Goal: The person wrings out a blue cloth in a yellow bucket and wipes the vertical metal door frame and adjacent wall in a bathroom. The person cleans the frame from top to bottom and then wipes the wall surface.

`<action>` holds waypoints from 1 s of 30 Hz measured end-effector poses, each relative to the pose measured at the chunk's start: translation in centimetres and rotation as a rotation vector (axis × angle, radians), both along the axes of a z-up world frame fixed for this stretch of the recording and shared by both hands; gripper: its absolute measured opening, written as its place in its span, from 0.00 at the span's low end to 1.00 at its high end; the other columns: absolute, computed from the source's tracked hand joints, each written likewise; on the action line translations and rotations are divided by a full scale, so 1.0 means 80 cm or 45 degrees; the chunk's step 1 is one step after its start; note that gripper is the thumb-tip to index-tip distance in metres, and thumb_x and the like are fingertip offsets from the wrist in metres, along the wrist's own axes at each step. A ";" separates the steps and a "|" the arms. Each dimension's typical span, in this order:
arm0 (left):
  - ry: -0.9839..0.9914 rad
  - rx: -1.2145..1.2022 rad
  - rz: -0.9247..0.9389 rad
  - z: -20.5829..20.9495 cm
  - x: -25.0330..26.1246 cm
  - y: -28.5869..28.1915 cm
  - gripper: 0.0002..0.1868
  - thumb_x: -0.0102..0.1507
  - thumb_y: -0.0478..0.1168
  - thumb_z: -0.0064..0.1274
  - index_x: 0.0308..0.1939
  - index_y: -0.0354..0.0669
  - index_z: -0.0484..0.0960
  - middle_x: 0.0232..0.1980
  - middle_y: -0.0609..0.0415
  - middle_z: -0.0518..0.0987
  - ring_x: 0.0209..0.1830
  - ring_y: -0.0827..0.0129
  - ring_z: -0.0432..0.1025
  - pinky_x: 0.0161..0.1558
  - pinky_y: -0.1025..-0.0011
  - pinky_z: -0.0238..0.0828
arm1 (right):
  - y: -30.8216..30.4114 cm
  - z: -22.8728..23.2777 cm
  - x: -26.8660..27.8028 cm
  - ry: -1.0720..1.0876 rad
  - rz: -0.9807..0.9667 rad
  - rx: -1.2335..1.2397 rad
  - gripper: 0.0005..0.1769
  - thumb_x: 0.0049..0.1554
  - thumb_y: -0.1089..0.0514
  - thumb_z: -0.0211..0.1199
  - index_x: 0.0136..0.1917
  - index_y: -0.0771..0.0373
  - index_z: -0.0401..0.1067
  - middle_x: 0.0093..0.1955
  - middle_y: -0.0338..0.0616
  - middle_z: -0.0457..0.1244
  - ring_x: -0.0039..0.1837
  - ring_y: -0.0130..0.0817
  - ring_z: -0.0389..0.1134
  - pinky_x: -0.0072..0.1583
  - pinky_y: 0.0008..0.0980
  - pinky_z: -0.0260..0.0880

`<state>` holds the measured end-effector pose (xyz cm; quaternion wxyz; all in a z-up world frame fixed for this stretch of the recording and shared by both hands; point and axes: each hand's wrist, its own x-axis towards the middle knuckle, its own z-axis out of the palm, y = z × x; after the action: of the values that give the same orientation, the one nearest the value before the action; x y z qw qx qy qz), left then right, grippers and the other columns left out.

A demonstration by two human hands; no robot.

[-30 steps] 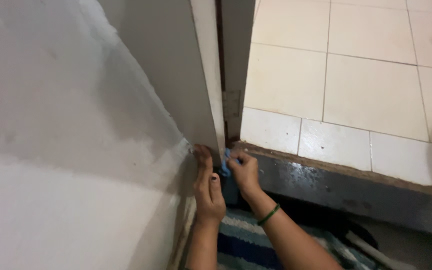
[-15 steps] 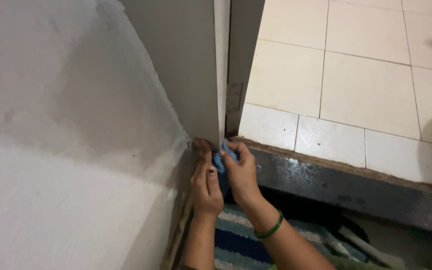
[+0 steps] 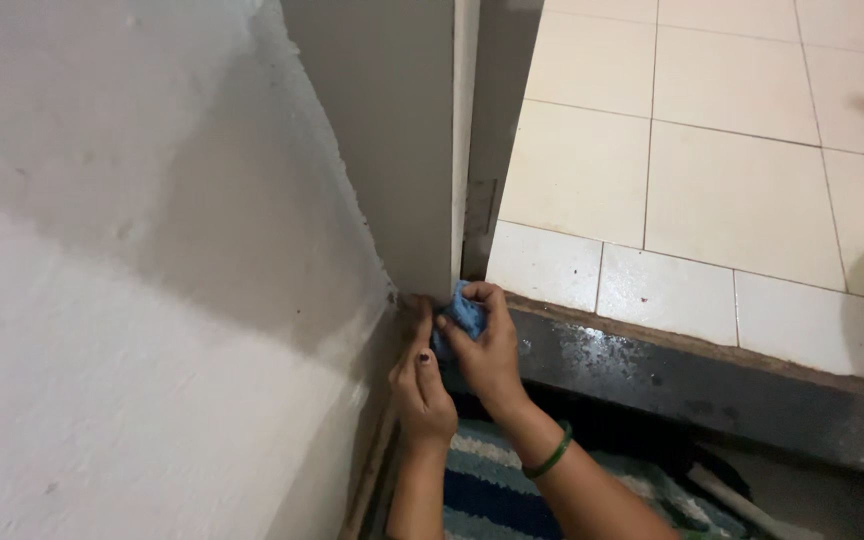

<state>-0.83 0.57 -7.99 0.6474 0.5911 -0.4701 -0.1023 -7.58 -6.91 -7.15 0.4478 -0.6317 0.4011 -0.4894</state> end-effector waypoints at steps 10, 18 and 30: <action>0.209 -0.137 0.059 0.019 -0.012 -0.007 0.30 0.75 0.48 0.28 0.66 0.30 0.77 0.65 0.38 0.80 0.67 0.48 0.76 0.66 0.58 0.72 | 0.015 0.213 -0.005 -0.205 -0.007 -0.682 0.19 0.58 0.59 0.72 0.59 0.63 0.70 0.54 0.46 0.65 0.57 0.31 0.70 0.59 0.33 0.76; 0.423 -0.013 0.271 0.031 -0.016 0.030 0.35 0.74 0.53 0.25 0.64 0.26 0.76 0.69 0.35 0.76 0.71 0.47 0.70 0.72 0.56 0.63 | -0.018 0.225 0.010 1.072 -0.225 -1.950 0.16 0.60 0.55 0.64 0.61 0.55 0.80 0.63 0.34 0.67 0.78 0.37 0.53 0.81 0.62 0.13; 0.200 0.086 0.278 0.076 -0.048 0.057 0.42 0.73 0.62 0.20 0.71 0.28 0.67 0.71 0.35 0.71 0.72 0.46 0.68 0.70 0.56 0.62 | -0.045 0.050 -0.039 1.632 0.716 -1.598 0.13 0.66 0.54 0.53 0.54 0.55 0.78 0.54 0.35 0.66 0.69 0.32 0.57 0.78 0.72 0.14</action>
<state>-4.67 5.16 -1.89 0.6691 0.6505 -0.3472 -0.0929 -10.70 -10.52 -3.13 -0.1791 -0.9804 0.0666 -0.0489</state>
